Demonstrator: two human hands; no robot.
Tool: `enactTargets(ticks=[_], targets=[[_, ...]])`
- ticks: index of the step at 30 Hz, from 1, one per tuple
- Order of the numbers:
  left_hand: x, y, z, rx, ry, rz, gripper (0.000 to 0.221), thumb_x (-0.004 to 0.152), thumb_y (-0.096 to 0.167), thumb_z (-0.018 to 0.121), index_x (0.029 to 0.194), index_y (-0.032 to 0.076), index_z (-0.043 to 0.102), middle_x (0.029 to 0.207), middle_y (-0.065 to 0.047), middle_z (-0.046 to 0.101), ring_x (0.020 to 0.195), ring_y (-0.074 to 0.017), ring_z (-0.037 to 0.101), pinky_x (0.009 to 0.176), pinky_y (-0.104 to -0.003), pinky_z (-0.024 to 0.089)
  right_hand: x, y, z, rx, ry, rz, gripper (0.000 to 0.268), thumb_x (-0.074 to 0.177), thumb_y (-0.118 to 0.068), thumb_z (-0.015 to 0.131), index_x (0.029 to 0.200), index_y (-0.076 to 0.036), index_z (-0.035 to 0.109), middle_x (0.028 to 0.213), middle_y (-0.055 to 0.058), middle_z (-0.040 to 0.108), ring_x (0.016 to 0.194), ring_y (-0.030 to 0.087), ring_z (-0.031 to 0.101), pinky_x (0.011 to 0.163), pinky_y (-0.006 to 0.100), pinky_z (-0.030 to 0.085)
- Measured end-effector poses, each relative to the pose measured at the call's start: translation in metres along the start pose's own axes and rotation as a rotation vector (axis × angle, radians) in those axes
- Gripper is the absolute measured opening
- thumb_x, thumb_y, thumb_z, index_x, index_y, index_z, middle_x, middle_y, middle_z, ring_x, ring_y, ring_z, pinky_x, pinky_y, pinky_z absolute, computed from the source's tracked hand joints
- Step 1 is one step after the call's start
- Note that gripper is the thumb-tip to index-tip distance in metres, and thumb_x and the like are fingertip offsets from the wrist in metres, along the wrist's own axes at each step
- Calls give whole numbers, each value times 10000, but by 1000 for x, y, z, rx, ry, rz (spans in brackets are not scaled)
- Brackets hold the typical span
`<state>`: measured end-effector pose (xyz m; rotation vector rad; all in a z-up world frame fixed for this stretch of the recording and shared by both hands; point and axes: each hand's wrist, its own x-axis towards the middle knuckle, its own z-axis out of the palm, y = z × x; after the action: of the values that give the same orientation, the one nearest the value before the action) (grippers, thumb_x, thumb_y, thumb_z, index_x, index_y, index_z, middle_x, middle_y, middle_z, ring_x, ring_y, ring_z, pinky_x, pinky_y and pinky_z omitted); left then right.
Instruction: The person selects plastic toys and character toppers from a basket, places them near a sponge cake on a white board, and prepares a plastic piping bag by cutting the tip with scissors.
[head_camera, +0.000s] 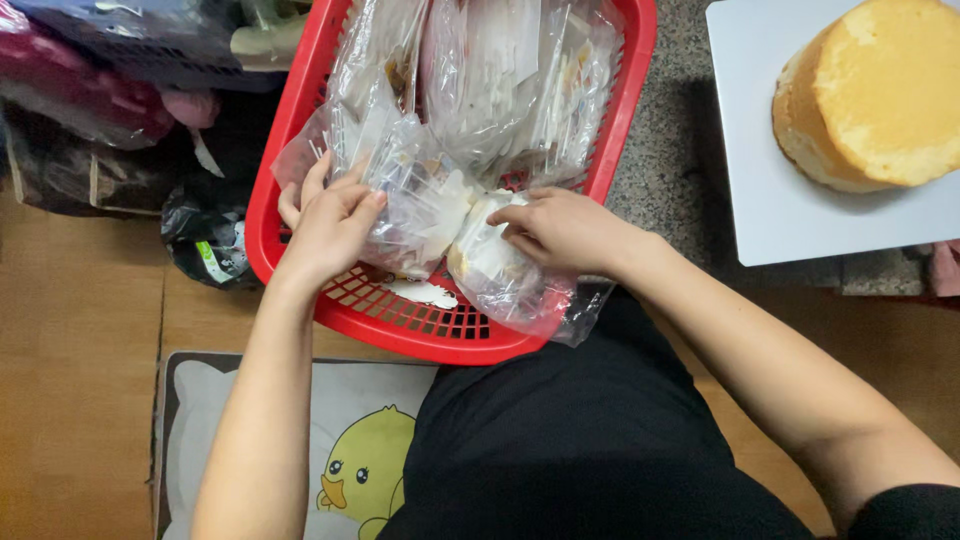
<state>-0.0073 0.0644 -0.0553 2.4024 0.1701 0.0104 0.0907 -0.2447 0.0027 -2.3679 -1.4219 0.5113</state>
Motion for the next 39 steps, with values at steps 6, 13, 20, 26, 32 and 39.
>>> enactTargets(ticks=[6, 13, 20, 26, 32, 39], targets=[[4, -19, 5, -26, -51, -23, 318, 1014, 330, 542, 1037, 111, 771, 1565, 10, 506, 1556, -322, 144, 1162, -609, -42, -1, -1, -3, 17, -24, 6, 356, 958, -269, 619, 1266, -96, 660, 926, 219, 710, 975, 404, 650, 883, 509, 510], [3, -7, 2, -43, -102, -61, 346, 1011, 345, 520, 1072, 110, 767, 1599, 42, 468, 1561, -308, 116, 1176, -589, -63, -21, 13, -28, -57, -88, -168, 856, 789, -590, 808, 1420, -62, 572, 1347, 261, 613, 1346, 448, 448, 1114, 566, 289], [3, 0, 0, -62, -127, -58, 417, 993, 419, 508, 1091, 109, 770, 1624, -3, 432, 1577, -320, 57, 1190, -591, -74, 2, -3, -41, -15, -189, 203, 595, 831, -388, 778, 1359, -157, 633, 1099, 167, 746, 1014, 357, 703, 915, 461, 537], [-11, 26, -13, -242, -360, -75, 650, 934, 645, 427, 1282, 159, 684, 1708, -28, 84, 1545, -374, -172, 1164, -638, -108, 62, -5, -19, 166, 79, 195, 313, 858, -322, 783, 1093, -118, 748, 916, 148, 761, 844, 305, 729, 774, 436, 553], [-20, 58, -5, 75, -171, 88, 891, 703, 601, 835, 1231, -86, 625, 1632, -199, 200, 1498, -461, -63, 1116, -708, -12, 97, 10, -2, 788, -22, 276, 360, 869, -241, 758, 1131, -63, 588, 863, 91, 743, 724, 169, 707, 627, 353, 566], [-46, 88, 29, 251, 225, 130, 383, 765, 191, 779, 1049, -58, 717, 1427, -209, 572, 1422, -487, 373, 1114, -632, 284, 57, 20, -22, 609, -143, 359, 428, 957, -366, 658, 1224, -32, 631, 977, 95, 751, 836, 142, 676, 727, 323, 562]])
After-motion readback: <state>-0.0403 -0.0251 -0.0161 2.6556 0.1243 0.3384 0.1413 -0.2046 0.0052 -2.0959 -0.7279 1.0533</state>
